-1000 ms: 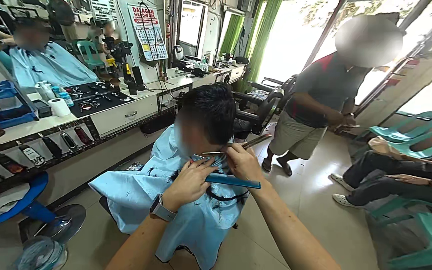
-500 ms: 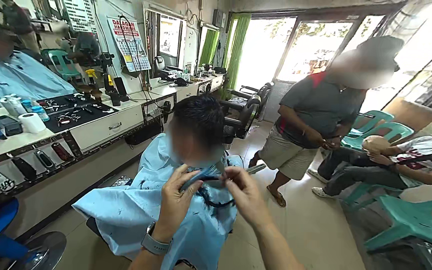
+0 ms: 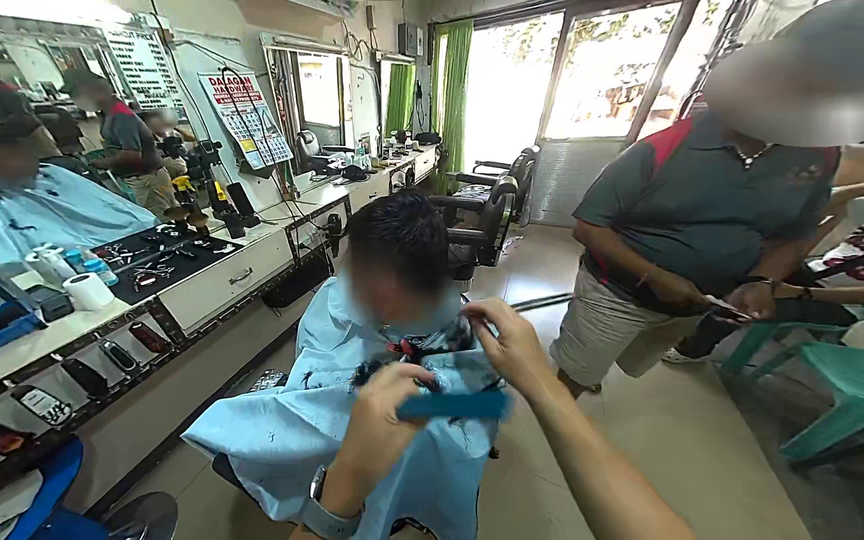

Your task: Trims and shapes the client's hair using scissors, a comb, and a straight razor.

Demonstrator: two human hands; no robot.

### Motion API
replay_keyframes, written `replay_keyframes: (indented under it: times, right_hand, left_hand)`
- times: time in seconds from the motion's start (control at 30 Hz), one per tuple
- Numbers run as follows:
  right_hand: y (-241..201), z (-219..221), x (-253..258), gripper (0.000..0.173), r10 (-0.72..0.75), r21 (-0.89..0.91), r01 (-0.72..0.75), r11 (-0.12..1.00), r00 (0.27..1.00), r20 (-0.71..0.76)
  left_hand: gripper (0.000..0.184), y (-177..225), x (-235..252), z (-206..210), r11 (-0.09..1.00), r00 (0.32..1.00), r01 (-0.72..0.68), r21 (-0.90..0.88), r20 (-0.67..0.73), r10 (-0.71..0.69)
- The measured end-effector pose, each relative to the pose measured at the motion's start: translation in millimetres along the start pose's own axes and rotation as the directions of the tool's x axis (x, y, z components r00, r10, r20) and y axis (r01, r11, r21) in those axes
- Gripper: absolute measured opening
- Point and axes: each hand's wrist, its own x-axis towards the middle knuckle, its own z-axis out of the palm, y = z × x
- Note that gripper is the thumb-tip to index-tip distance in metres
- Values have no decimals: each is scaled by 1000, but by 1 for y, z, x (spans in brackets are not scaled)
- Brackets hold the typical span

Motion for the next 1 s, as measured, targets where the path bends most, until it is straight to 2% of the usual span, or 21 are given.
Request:
replay_keyframes:
  times: [0.03, 0.1, 0.13, 0.2, 0.27, 0.33, 0.4, 0.5, 0.57, 0.63, 0.73, 0.8, 0.9, 1.0]
  right_hand:
    - [7, 1, 9, 23, -42, -72, 42, 997, 999, -3]
    - [13, 6, 24, 22, -127, -169, 133, 977, 991, 47]
    - [12, 9, 30, 22, -157, -197, 168, 966, 985, 70]
    - [11, 17, 36, 21, -206, -239, 217, 946, 976, 69]
    - [14, 23, 34, 20, -244, -278, 253, 927, 967, 67]
    - [18, 27, 28, 20, -244, -305, 272, 913, 961, 127]
    - [19, 28, 26, 20, -230, -288, 264, 921, 962, 146]
    - [20, 25, 29, 20, -206, -259, 217, 941, 976, 70]
    - [22, 21, 27, 18, -168, -197, 187, 962, 979, 112]
    - [23, 4, 23, 23, -78, -35, 81, 996, 994, 75]
    - [29, -26, 12, 25, 162, 254, -139, 957, 984, -71]
    - [31, -37, 6, 24, 283, 400, -219, 890, 953, -108]
    - [38, -41, 5, 22, 298, 484, -204, 851, 946, -125]
    - [57, -46, 7, 21, 249, 484, -171, 858, 963, -102]
  left_hand:
    - [2, 4, -6, 3, 997, 993, -22, 78, 118, 12]
    - [35, 9, -18, 9, 981, 967, -52, 186, 255, 3]
    - [42, 9, -23, 9, 979, 960, -52, 198, 281, -6]
    - [43, 8, -30, 4, 989, 962, -16, 149, 271, -25]
    - [35, 7, -36, -3, 993, 965, 32, 114, 254, -60]
    - [31, 2, -42, -12, 995, 970, 50, 90, 233, -70]
    - [36, -3, -45, -21, 996, 976, 46, 72, 207, -60]
    - [53, -7, -39, -33, 995, 976, 56, 88, 207, -73]
    - [55, -7, -32, -40, 990, 977, 103, 94, 175, -118]
    - [51, -4, -18, -48, 971, 976, 163, 177, 112, -184]
    - [39, -1, 15, -57, 866, 985, 137, 481, 30, -173]
    - [34, -4, 39, -55, 758, 996, 54, 650, 16, -84]
    - [32, -19, 65, -43, 579, 999, -42, 814, 53, -2]
    - [25, -27, 71, -31, 447, 988, -36, 894, 99, -119]
